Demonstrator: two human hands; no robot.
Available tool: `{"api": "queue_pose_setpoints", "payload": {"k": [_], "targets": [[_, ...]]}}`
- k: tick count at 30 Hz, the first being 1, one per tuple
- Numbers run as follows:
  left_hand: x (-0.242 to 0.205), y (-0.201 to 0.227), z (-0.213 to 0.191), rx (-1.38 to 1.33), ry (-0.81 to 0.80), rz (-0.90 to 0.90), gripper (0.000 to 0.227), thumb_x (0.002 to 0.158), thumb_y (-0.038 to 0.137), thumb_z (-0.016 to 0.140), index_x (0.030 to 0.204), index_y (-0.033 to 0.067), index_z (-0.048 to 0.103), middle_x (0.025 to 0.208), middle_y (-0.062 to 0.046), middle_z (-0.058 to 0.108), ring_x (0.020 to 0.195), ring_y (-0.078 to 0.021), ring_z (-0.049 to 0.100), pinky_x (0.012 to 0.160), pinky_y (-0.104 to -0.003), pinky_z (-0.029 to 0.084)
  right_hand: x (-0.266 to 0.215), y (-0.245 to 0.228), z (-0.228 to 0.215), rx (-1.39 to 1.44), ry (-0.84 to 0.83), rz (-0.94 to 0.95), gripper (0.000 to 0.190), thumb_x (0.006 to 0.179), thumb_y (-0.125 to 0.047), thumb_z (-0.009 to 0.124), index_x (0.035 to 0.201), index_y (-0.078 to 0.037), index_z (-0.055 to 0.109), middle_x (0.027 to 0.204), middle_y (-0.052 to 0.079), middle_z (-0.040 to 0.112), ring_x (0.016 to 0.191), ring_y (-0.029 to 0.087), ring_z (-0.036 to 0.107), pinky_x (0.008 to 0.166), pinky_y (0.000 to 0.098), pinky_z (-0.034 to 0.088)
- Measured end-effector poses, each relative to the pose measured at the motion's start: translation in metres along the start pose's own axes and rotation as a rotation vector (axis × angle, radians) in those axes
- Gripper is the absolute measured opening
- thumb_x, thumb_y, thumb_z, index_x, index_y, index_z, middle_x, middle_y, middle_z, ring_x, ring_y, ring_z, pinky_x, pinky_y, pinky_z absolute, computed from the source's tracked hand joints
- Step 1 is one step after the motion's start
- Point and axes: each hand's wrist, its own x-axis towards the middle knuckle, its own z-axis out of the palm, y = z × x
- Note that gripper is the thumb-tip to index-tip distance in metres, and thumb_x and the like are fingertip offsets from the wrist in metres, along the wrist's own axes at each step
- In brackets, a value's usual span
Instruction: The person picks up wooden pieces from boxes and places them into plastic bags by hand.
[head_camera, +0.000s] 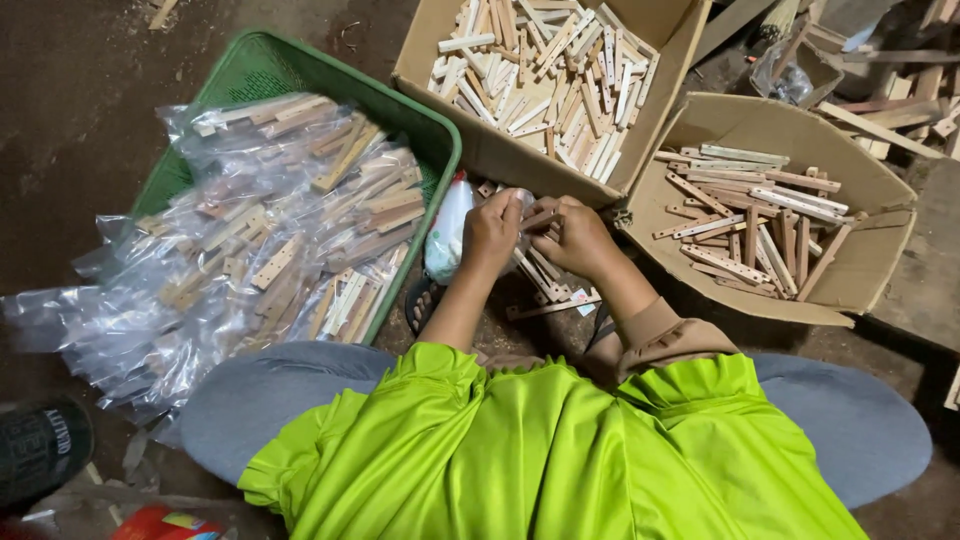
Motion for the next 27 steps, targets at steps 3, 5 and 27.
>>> {"api": "queue_pose_setpoints", "payload": {"k": [3,5,27], "targets": [[-0.002,-0.001,0.001,0.013,-0.037,0.029,0.026,0.104,0.029,0.058,0.110,0.0146,0.079,0.086,-0.019,0.076,0.090,-0.0426,0.073,0.075,-0.052,0.061,0.000,0.003,-0.005,0.022,-0.001,-0.048,0.030,0.081,-0.016,0.084,0.109,-0.012,0.075,0.093,0.013,0.075,0.089,0.034,0.071,0.079,0.0462,0.057],[-0.002,-0.006,0.004,0.037,-0.051,0.038,0.025,0.104,0.030,0.059,0.110,0.0155,0.078,0.086,-0.018,0.076,0.091,-0.0412,0.073,0.075,-0.052,0.061,0.003,0.008,-0.003,0.093,0.041,-0.031,0.032,0.083,-0.014,0.083,0.114,-0.013,0.073,0.095,0.011,0.076,0.087,0.030,0.072,0.075,0.0421,0.057],[0.015,-0.045,0.000,0.022,-0.467,-0.488,0.042,0.076,0.020,0.075,0.117,0.0099,0.075,0.094,-0.011,0.077,0.094,-0.0285,0.074,0.084,-0.042,0.059,0.170,0.234,0.012,-0.328,0.012,0.536,0.027,0.091,-0.026,0.075,0.108,-0.005,0.076,0.097,0.022,0.075,0.102,0.040,0.072,0.088,0.0489,0.058]]}}
